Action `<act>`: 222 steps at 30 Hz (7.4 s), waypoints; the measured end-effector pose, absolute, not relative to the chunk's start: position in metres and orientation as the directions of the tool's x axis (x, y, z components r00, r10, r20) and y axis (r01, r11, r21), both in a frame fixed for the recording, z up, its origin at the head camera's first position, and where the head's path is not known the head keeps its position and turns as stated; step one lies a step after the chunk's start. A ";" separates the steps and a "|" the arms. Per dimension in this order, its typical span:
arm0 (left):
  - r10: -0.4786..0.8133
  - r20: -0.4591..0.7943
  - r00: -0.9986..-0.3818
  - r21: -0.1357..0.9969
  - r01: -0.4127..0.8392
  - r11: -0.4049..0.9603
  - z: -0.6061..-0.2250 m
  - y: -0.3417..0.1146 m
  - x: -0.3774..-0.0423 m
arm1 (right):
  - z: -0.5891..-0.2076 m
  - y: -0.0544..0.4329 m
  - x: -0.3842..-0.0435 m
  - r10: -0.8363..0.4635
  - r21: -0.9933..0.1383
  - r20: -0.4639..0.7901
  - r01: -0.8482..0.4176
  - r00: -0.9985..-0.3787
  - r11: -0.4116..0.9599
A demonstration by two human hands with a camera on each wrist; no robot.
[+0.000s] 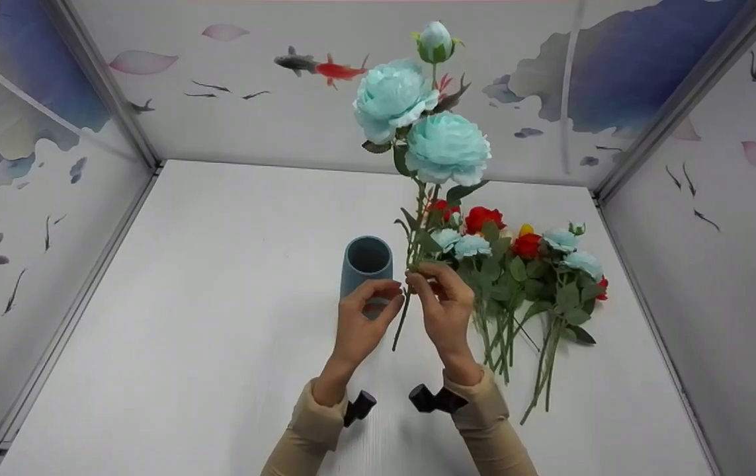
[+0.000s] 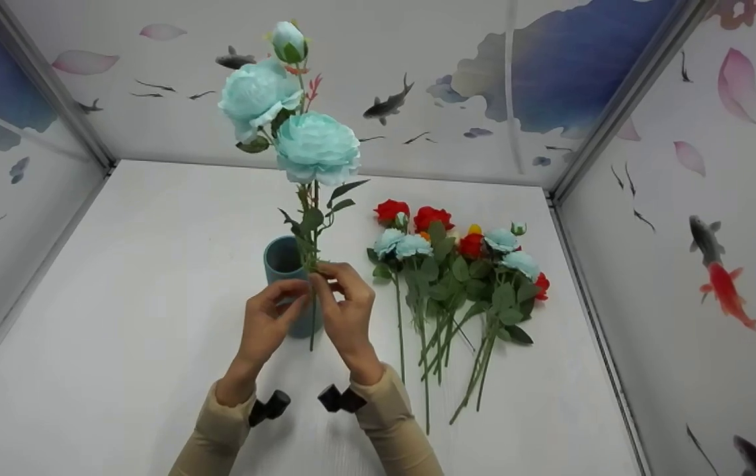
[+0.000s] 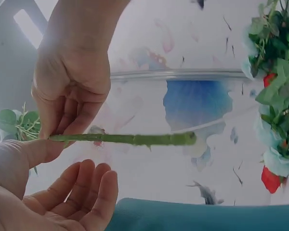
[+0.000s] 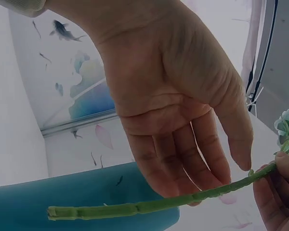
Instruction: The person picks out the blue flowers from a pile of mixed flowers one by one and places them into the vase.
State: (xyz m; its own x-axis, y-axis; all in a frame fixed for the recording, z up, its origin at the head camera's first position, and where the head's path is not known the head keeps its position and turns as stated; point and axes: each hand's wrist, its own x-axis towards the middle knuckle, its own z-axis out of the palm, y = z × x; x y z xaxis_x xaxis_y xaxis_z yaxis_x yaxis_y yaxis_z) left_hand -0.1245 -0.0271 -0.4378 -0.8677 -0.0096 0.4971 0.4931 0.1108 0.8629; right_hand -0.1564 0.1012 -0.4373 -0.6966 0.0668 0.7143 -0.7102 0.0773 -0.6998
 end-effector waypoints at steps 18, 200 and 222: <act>0.116 0.305 -0.945 0.952 0.299 -0.063 -0.435 -0.035 -0.125 | -0.435 0.096 -0.157 0.011 -0.685 0.726 -0.721 -0.688 0.103; -0.153 0.815 -0.558 0.542 0.642 0.542 -0.480 -0.047 -0.196 | -0.584 0.217 -0.149 0.353 -0.915 0.205 -0.051 -0.913 0.400; -0.040 0.817 -0.575 0.457 0.604 0.653 -0.479 -0.046 -0.194 | -0.586 0.239 -0.156 0.302 -0.752 0.265 -0.001 -0.916 0.659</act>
